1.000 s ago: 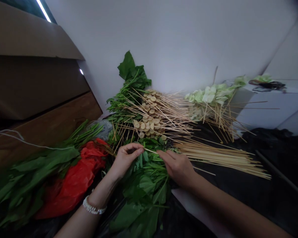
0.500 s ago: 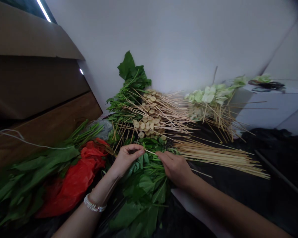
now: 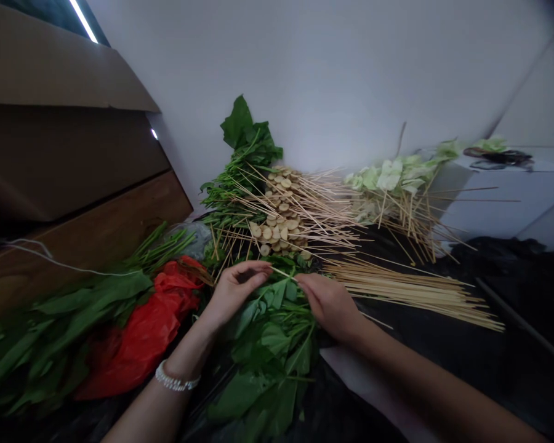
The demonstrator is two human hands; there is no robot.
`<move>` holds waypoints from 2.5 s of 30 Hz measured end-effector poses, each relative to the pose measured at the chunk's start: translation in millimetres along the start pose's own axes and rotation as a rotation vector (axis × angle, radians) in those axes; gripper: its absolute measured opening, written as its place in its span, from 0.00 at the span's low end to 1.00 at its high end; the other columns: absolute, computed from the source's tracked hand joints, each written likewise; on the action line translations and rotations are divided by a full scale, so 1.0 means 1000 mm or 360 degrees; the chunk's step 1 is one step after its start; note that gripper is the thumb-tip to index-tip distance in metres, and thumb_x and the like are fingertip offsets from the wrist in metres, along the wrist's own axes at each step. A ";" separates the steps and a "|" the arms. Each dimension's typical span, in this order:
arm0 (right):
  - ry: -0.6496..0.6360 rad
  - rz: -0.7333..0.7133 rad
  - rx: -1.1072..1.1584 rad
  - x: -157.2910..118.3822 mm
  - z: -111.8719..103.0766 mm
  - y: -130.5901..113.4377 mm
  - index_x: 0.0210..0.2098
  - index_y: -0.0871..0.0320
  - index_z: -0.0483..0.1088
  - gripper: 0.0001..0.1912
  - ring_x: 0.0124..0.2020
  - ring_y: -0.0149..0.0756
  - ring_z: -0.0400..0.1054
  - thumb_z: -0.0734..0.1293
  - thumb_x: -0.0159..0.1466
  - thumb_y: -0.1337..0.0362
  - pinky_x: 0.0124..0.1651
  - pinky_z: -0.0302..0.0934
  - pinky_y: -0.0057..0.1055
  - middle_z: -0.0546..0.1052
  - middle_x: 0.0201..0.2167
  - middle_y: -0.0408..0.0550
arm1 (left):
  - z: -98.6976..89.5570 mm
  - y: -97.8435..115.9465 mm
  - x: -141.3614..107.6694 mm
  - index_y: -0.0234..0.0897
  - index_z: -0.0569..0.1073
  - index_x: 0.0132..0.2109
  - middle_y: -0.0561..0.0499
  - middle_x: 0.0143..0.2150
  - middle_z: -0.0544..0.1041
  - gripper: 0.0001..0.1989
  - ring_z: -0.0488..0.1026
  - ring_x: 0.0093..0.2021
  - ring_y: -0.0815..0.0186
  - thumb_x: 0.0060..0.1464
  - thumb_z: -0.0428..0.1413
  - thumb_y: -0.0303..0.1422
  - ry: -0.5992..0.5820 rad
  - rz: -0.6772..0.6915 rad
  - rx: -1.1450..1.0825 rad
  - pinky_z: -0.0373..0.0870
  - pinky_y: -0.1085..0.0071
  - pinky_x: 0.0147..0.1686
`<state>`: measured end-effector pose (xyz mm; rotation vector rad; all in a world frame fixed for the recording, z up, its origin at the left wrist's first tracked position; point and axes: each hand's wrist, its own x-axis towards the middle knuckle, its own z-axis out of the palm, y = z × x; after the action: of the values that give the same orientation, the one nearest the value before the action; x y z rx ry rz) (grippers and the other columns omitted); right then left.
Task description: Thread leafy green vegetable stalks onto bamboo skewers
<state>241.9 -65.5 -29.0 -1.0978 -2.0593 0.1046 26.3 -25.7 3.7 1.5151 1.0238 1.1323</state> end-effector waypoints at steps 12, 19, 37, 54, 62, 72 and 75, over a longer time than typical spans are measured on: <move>0.0319 -0.0004 0.0131 0.006 -0.016 0.014 0.44 0.60 0.73 0.11 0.38 0.36 0.75 0.59 0.68 0.69 0.42 0.69 0.30 0.80 0.37 0.51 | -0.033 -0.010 0.004 0.36 0.78 0.31 0.53 0.29 0.74 0.11 0.69 0.30 0.66 0.45 0.64 0.40 -0.0557 -0.0027 0.1086 0.63 0.74 0.29; 0.0465 -0.0056 0.0135 0.008 -0.021 0.009 0.45 0.60 0.71 0.10 0.32 0.33 0.74 0.59 0.68 0.70 0.38 0.67 0.28 0.79 0.32 0.48 | -0.022 -0.011 0.003 0.38 0.74 0.32 0.54 0.29 0.76 0.11 0.71 0.31 0.65 0.52 0.58 0.42 -0.0386 -0.0005 0.1291 0.61 0.72 0.30; 0.0232 -0.0057 0.0229 0.005 -0.017 0.001 0.43 0.56 0.69 0.10 0.33 0.33 0.74 0.57 0.70 0.68 0.36 0.65 0.27 0.79 0.34 0.46 | -0.016 -0.002 0.003 0.37 0.82 0.37 0.47 0.37 0.83 0.12 0.78 0.38 0.61 0.48 0.63 0.40 0.0465 0.0242 0.0478 0.72 0.68 0.41; 0.0065 -0.0108 0.0236 0.001 -0.009 -0.008 0.47 0.61 0.72 0.14 0.39 0.38 0.76 0.56 0.68 0.71 0.42 0.71 0.32 0.81 0.39 0.53 | 0.001 0.003 -0.004 0.37 0.83 0.33 0.47 0.32 0.84 0.15 0.78 0.31 0.67 0.35 0.71 0.39 0.0207 -0.0310 -0.0404 0.74 0.74 0.35; 0.0049 -0.0078 0.0229 -0.001 -0.007 -0.007 0.48 0.58 0.71 0.15 0.38 0.37 0.76 0.56 0.68 0.70 0.41 0.70 0.32 0.80 0.39 0.51 | 0.000 0.000 -0.005 0.36 0.83 0.34 0.46 0.33 0.83 0.16 0.78 0.28 0.66 0.38 0.70 0.40 0.0210 -0.0333 -0.0319 0.75 0.72 0.32; -0.0009 -0.0055 0.0208 -0.002 -0.006 -0.007 0.48 0.60 0.71 0.15 0.39 0.38 0.75 0.56 0.69 0.70 0.41 0.70 0.33 0.80 0.39 0.52 | 0.000 -0.001 -0.005 0.37 0.83 0.34 0.48 0.31 0.83 0.14 0.77 0.27 0.69 0.39 0.70 0.39 0.0168 -0.0310 -0.0329 0.74 0.75 0.31; 0.0000 -0.0060 0.0199 -0.002 -0.006 -0.007 0.48 0.59 0.71 0.15 0.38 0.37 0.75 0.56 0.69 0.70 0.41 0.69 0.32 0.80 0.38 0.51 | -0.001 -0.002 -0.006 0.37 0.83 0.35 0.48 0.32 0.83 0.14 0.77 0.28 0.69 0.40 0.70 0.39 0.0165 -0.0282 -0.0296 0.74 0.75 0.31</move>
<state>241.9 -73.0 -23.7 -0.9819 -2.0437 0.2116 24.4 -30.4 0.4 1.2058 1.0689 1.1557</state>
